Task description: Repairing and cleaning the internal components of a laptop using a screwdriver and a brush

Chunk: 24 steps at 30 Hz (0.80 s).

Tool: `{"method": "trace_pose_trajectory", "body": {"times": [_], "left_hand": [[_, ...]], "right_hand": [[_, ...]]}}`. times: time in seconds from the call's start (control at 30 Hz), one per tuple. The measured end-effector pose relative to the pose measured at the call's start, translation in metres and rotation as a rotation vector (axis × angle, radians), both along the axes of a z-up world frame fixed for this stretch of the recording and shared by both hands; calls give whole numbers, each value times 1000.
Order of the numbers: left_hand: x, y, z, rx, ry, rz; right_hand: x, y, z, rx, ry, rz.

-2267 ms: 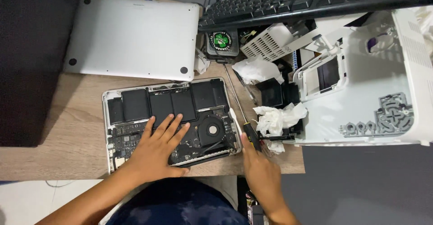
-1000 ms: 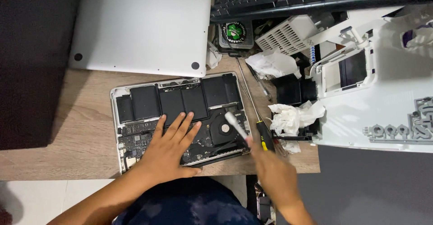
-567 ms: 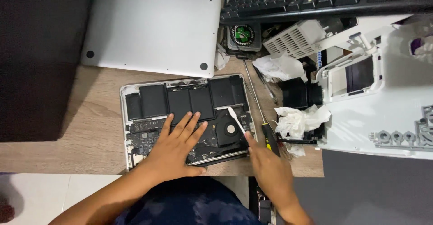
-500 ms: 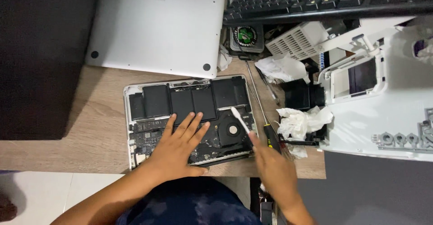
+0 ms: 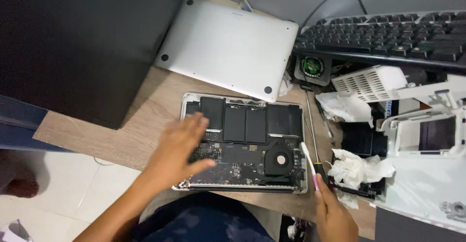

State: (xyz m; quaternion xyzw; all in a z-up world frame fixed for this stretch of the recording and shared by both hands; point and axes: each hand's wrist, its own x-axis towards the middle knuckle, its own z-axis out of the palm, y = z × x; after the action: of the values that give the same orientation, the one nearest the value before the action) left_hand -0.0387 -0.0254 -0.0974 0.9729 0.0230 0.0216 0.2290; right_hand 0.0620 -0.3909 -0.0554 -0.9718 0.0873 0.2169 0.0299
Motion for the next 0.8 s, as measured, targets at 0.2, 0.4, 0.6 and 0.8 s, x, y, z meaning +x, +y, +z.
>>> {"method": "trace_pose_trajectory", "body": {"times": [0.2,0.4,0.6,0.8], "left_hand": [[-34,31,-36,-32,-64,190],[-32,26,-48,115,-200,224],[-32,27,-41,126,-236,202],[-32,28,-45,137,-227,207]], "right_hand": [[2,8,-26,-44,-90,189],[-7,73,-6,-56,105,374],[-31,95,-40,156,37,825],[7,138,-1,-85,231,513]]}}
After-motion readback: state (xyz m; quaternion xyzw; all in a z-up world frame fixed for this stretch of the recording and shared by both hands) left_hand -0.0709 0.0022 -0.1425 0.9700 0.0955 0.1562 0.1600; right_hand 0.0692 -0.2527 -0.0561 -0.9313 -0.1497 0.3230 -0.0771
